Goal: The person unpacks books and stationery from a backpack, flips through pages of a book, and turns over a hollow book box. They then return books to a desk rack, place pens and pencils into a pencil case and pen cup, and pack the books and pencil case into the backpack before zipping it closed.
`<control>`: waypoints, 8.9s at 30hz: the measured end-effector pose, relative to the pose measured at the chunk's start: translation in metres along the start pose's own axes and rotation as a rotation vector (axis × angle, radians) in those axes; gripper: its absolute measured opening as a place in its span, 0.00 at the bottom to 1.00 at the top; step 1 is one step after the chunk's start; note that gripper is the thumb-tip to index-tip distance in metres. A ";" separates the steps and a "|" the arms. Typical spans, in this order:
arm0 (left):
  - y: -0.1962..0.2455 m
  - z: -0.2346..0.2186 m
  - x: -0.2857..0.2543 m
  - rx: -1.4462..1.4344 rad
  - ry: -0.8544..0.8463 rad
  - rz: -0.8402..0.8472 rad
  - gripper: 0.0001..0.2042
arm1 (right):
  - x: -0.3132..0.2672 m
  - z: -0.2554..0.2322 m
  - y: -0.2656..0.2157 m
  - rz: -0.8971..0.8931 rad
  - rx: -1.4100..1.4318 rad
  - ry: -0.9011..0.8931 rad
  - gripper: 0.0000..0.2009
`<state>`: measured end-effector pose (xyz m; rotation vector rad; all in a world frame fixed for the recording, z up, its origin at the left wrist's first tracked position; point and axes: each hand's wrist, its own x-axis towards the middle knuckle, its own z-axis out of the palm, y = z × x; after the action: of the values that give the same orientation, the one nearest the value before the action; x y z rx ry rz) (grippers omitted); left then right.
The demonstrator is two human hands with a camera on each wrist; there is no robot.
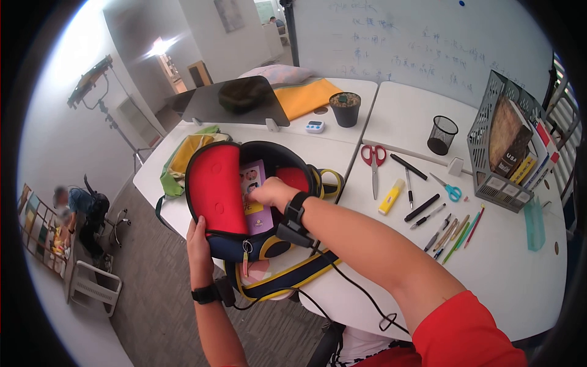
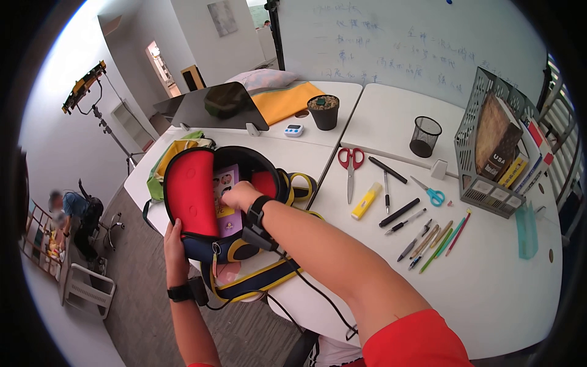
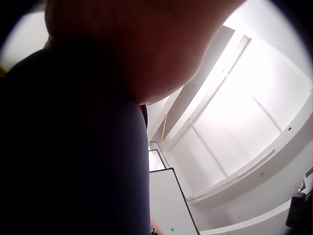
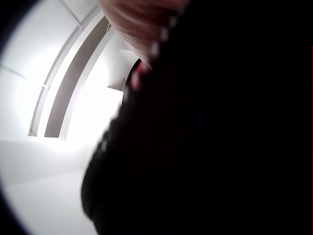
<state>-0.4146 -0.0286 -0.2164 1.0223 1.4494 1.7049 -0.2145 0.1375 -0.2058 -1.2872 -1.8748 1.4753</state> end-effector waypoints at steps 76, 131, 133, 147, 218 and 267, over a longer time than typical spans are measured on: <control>-0.020 -0.011 -0.003 0.025 0.069 0.038 0.17 | -0.046 0.027 -0.015 0.103 0.526 0.088 0.29; 0.025 0.040 0.014 -0.005 -0.041 0.041 0.13 | -0.180 -0.089 -0.023 -0.657 -0.024 0.544 0.18; 0.042 0.078 -0.005 0.091 0.030 0.169 0.12 | -0.213 -0.088 -0.028 -0.606 -0.088 0.508 0.18; 0.011 0.038 0.022 0.759 0.214 0.532 0.15 | -0.272 -0.224 -0.049 -0.291 0.408 -0.066 0.20; 0.088 0.231 -0.183 1.339 -0.417 0.687 0.29 | -0.694 -0.261 0.244 0.012 1.085 1.001 0.28; 0.018 0.467 -0.342 0.193 -1.504 -0.238 0.47 | -0.663 -0.429 0.305 0.338 -0.741 1.408 0.37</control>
<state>0.1586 -0.1126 -0.2106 1.5774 0.6161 0.2705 0.5600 -0.2043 -0.2024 -2.1516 -1.1350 -0.3070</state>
